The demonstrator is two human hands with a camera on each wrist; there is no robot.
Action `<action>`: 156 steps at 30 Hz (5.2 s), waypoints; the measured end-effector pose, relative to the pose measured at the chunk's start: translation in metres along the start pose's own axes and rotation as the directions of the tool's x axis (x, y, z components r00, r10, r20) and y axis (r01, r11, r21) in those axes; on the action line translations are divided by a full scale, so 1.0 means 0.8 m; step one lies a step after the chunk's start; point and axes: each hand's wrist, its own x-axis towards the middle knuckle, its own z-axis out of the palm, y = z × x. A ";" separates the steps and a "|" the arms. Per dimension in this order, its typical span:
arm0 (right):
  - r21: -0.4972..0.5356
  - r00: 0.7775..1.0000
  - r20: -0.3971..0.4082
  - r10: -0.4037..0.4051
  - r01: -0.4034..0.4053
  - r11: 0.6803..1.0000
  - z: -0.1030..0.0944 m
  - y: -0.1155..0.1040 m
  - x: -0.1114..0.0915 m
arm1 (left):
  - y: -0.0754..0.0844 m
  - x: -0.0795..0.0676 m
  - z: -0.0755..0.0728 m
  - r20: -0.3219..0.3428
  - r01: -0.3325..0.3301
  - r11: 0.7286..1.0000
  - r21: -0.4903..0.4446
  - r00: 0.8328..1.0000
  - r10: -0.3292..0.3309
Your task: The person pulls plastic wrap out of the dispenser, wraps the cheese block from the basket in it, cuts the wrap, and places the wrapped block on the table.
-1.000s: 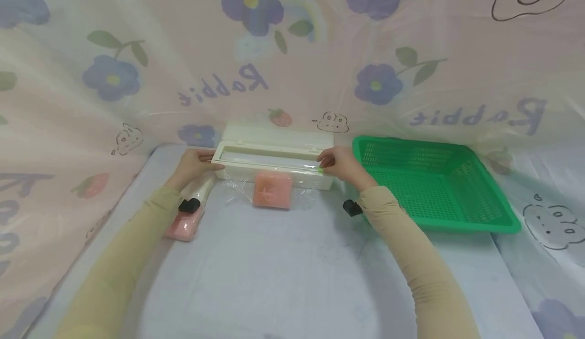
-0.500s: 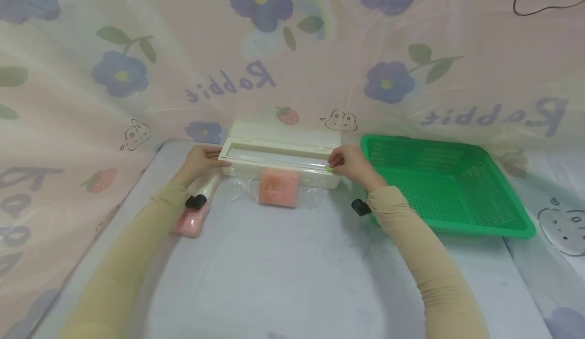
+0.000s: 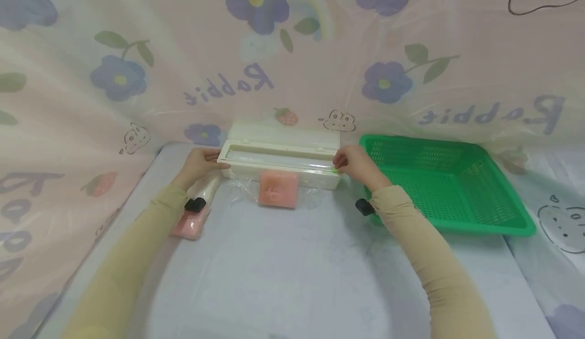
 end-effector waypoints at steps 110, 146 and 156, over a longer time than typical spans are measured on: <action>0.746 0.960 0.277 -0.050 -0.182 0.641 0.152 -0.010 -0.120 | 0.017 -0.185 0.125 0.506 0.466 0.775 -0.426 0.833 -0.223; -0.557 0.497 0.409 -0.766 0.800 0.222 0.200 -0.079 -0.153 | 0.013 -0.141 0.151 0.375 0.388 0.841 -0.376 0.894 -0.245; -0.510 0.428 0.365 -0.827 0.835 0.207 0.200 -0.082 -0.147 | 0.015 -0.137 0.152 0.371 0.388 0.840 -0.379 0.896 -0.246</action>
